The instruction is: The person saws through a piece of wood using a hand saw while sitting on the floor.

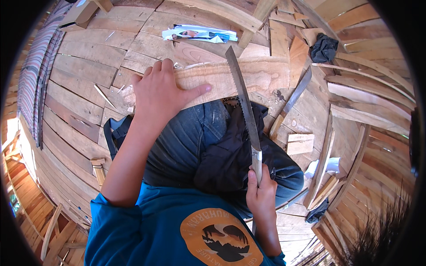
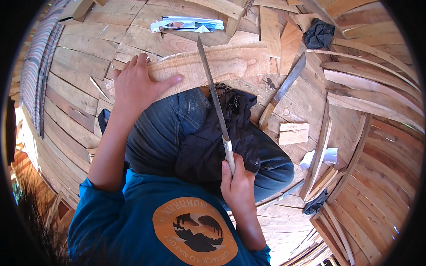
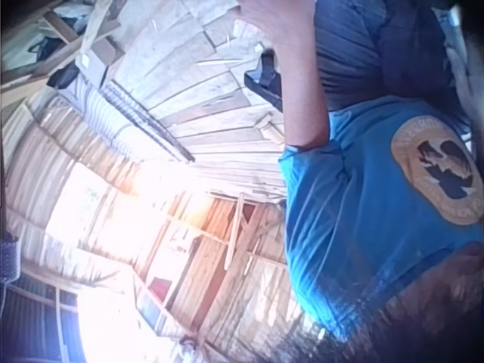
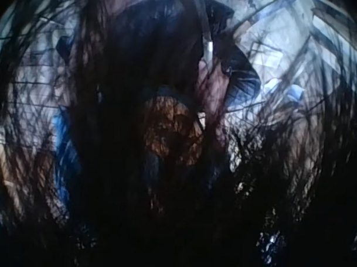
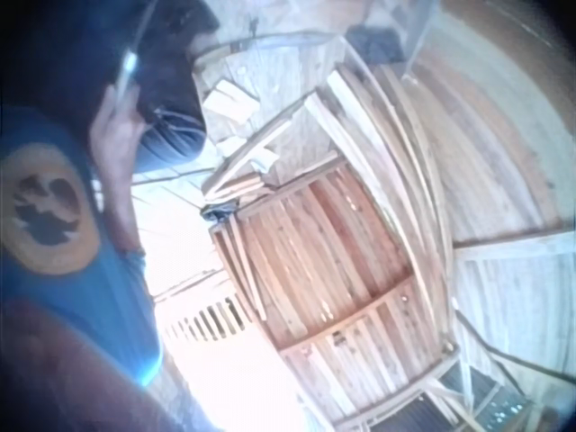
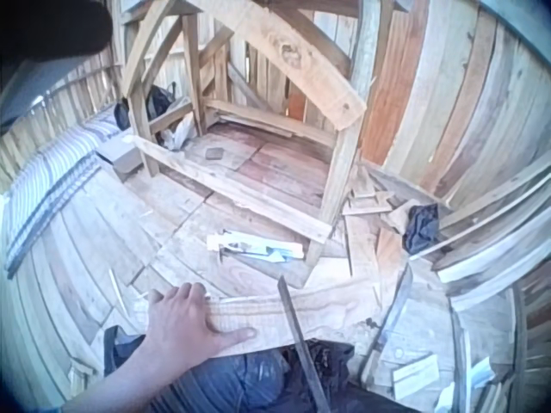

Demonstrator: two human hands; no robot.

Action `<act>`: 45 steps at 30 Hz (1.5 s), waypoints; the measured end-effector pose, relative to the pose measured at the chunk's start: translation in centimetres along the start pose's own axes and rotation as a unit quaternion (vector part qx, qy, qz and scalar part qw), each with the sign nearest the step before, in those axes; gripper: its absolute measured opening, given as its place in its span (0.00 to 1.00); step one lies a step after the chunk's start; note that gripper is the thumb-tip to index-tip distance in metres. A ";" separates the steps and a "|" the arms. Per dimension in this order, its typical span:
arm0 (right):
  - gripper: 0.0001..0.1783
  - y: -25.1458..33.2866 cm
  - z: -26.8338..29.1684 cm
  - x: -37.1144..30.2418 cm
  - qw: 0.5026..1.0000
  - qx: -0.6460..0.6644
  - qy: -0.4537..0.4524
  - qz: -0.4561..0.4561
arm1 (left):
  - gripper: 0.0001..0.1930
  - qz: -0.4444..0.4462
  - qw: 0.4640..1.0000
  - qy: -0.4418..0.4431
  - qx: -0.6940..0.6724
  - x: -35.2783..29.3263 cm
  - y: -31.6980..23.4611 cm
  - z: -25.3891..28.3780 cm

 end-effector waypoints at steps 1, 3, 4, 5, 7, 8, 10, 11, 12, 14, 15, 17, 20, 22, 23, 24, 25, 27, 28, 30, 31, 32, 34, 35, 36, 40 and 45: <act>0.12 0.0 -0.1 -0.1 1.000 0.004 0.002 -0.004 | 0.52 0.002 1.000 -0.001 0.001 -0.1 0.1 -0.1; 0.12 0.0 -0.3 -0.2 1.000 0.003 -0.002 0.008 | 0.52 0.003 1.000 0.003 -0.002 -0.1 0.1 0.0; 0.12 0.0 -0.3 -0.3 1.000 0.003 -0.003 0.015 | 0.52 0.002 1.000 0.007 -0.006 0.0 0.0 0.1; 0.11 0.0 -0.3 -0.5 1.000 0.007 -0.005 0.020 | 0.52 0.002 1.000 0.013 -0.009 0.0 0.0 0.1; 0.11 0.2 0.0 -0.7 0.999 0.017 -0.010 0.030 | 0.53 0.004 1.000 0.013 -0.004 -0.1 0.1 0.1; 0.11 0.2 0.1 -0.7 1.000 0.016 -0.008 0.020 | 0.53 0.003 1.000 0.013 -0.003 0.0 0.0 0.1; 0.11 0.2 0.3 -0.8 1.000 0.016 -0.004 -0.001 | 0.54 0.006 1.000 0.027 -0.001 0.0 0.1 0.2; 0.11 0.2 0.3 -0.8 1.000 0.012 -0.003 0.002 | 0.54 0.008 0.999 0.035 0.001 0.1 0.1 0.2; 0.11 0.1 0.3 -0.7 1.000 0.008 -0.001 0.006 | 0.54 0.006 1.000 0.027 0.000 0.0 0.1 0.2; 0.11 -0.2 0.2 -0.6 1.000 0.005 0.000 0.009 | 0.54 0.003 1.000 0.011 0.000 -0.1 0.1 -0.1; 0.10 -0.3 0.2 -0.6 1.000 0.005 0.000 0.009 | 0.54 0.002 1.000 0.009 0.000 -0.1 0.2 -0.2; 0.10 -0.6 0.1 -0.6 1.000 0.006 -0.002 0.011 | 0.54 -0.002 1.000 0.003 0.000 -0.1 0.2 -0.2; 0.10 -0.8 0.0 -0.8 1.000 0.005 -0.003 0.012 | 0.53 -0.001 1.000 0.017 -0.004 -0.1 0.1 0.0; 0.10 -0.6 0.0 -0.8 1.000 0.002 -0.001 0.007 | 0.52 -0.004 1.000 0.009 0.009 0.0 0.1 0.0; 0.09 -0.4 0.2 -0.9 1.000 0.004 0.005 -0.008 | 0.51 -0.005 1.000 0.005 0.016 -0.1 0.1 0.0; 0.09 0.1 0.5 -0.9 1.000 0.005 0.012 -0.024 | 0.50 -0.008 1.000 -0.007 0.014 -0.1 0.1 0.0; 0.08 0.4 0.7 -0.8 0.999 0.007 0.018 -0.040 | 0.49 -0.012 1.000 -0.019 0.013 -0.2 0.1 0.0; 0.08 1.2 1.3 -0.4 0.999 0.014 0.019 -0.022 | 0.47 -0.018 0.999 -0.049 0.009 -0.4 0.2 -0.1; 0.08 1.5 1.4 -0.1 1.000 0.017 0.019 -0.014 | 0.46 -0.017 0.998 -0.068 0.009 -0.7 0.4 -0.3; 0.08 1.7 1.5 0.5 1.000 0.006 0.017 -0.016 | 0.43 -0.038 0.992 -0.118 -0.002 -1.2 0.3 -0.1; 0.08 1.8 1.5 0.8 1.000 0.000 0.016 -0.016 | 0.42 -0.058 0.987 -0.149 -0.013 -1.4 0.1 0.4; 0.08 2.0 1.4 1.2 1.000 -0.007 0.020 -0.015 | 0.41 -0.076 0.981 -0.180 -0.019 -1.7 0.3 1.0; 0.08 2.3 1.2 1.9 0.999 -0.020 0.028 -0.013 | 0.39 -0.092 0.974 -0.205 -0.007 -2.0 0.1 1.9; 0.08 2.4 1.1 2.2 0.999 -0.015 0.027 -0.009 | 0.38 -0.102 0.970 -0.220 -0.002 -2.1 0.0 2.5; 0.08 2.4 0.9 2.4 1.000 -0.010 0.026 -0.005 | 0.37 -0.103 0.973 -0.207 0.002 -2.1 0.2 2.7; 0.08 1.8 -0.1 2.4 0.999 0.017 0.043 -0.003 | 0.34 -0.103 0.993 -0.063 0.021 -2.7 2.2 3.9; 0.09 2.1 -0.5 0.7 0.995 0.036 0.092 -0.028 | 0.28 -0.148 0.976 0.150 0.046 -1.8 3.7 6.9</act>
Point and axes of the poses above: each hand's wrist, its own x-axis towards the middle knuckle, its own z-axis out of the back of the hand, y = z × x, the point moved 3 cm from there along x, towards the middle knuckle, and after that the axes turned 10 degrees about x, right-handed, at the moved point
